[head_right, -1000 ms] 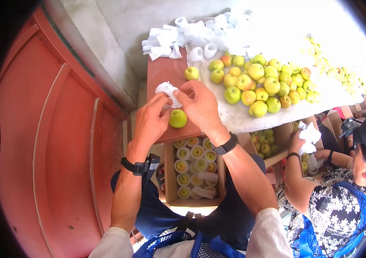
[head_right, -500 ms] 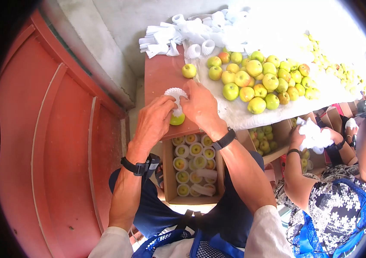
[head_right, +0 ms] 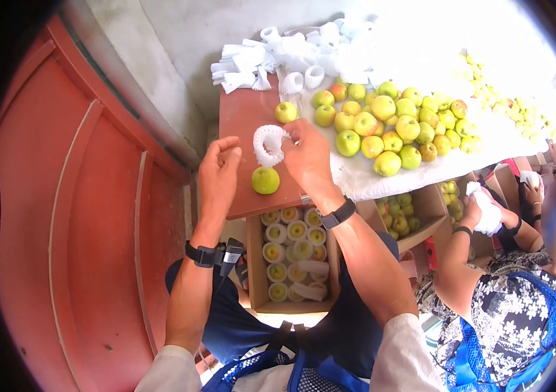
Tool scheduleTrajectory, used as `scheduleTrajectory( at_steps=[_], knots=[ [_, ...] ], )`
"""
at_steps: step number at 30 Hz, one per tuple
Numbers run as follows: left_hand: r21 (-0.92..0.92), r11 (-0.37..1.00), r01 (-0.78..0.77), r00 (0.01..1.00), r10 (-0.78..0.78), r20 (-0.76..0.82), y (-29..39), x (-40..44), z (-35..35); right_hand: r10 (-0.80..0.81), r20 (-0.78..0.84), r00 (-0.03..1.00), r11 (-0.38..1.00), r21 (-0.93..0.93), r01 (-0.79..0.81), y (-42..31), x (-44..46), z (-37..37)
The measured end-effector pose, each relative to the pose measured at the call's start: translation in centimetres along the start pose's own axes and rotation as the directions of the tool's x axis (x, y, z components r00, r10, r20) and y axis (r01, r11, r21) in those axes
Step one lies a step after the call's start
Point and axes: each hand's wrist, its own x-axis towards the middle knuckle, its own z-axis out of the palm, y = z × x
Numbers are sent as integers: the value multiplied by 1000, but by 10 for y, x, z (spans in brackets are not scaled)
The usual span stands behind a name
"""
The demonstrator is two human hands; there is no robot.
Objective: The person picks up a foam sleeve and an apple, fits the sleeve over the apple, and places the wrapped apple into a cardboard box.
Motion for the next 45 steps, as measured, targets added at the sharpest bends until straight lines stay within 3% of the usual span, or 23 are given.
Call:
scheduleTrajectory(
  at_steps=[1,2,3,4,5,8,10,14,16,18,20,26,31,33,34,37,39,42,45],
  knots=[
    [-79,988,133,991,-134,-5,-7,3,-2,-1,2,1000,1000,0,1,-2,0,-1],
    [-78,988,135,991,-136,-10,-13,5,-4,121,61,991,975,178,-130,-4,1,-4],
    [-236,938,254,967,-238,94,-13,6,-6,230,140,963,903,339,-265,-7,1,-6],
    [-373,849,374,925,-315,212,-12,6,-8,228,143,963,903,340,-264,-6,3,-8],
    [-373,850,373,926,-314,209,-10,6,-8,254,217,943,856,403,-323,-3,5,-11],
    [-284,909,304,947,-256,196,3,4,-6,258,318,912,756,521,-396,6,6,-6],
    [-179,976,122,981,-92,170,4,3,-5,242,344,907,707,578,-408,5,5,-6],
    [-227,971,67,998,-66,14,15,-4,0,145,411,900,665,633,-396,4,3,-3],
    [-160,985,-63,994,48,-99,20,-5,-2,139,428,893,635,654,-412,0,2,0],
    [-146,985,-93,995,86,-52,14,-7,-7,169,408,897,617,666,-420,-5,-1,3],
    [-137,983,-123,992,124,-3,9,-10,-9,158,405,901,632,659,-407,-3,-2,7],
    [-287,947,145,986,-115,118,16,-10,-7,131,327,936,753,582,-308,5,1,13],
    [-507,731,457,884,-312,348,14,-6,-14,117,228,967,811,540,-226,0,0,15],
    [-536,684,494,860,-295,416,10,-3,-15,11,104,995,933,358,-48,9,4,19],
    [-563,634,530,834,-271,480,9,-1,-15,14,105,994,932,359,-51,10,5,20],
    [-578,611,541,826,-257,501,8,0,-15,-43,91,995,964,267,17,7,1,22],
    [-563,630,535,834,-285,473,10,0,-13,-201,62,978,979,34,200,3,-4,20],
    [-578,639,507,858,-305,414,0,4,-13,-212,59,976,977,41,209,2,-5,21],
    [-644,607,465,885,-315,342,-12,20,-26,-70,127,989,996,63,62,10,9,15]
  ],
)
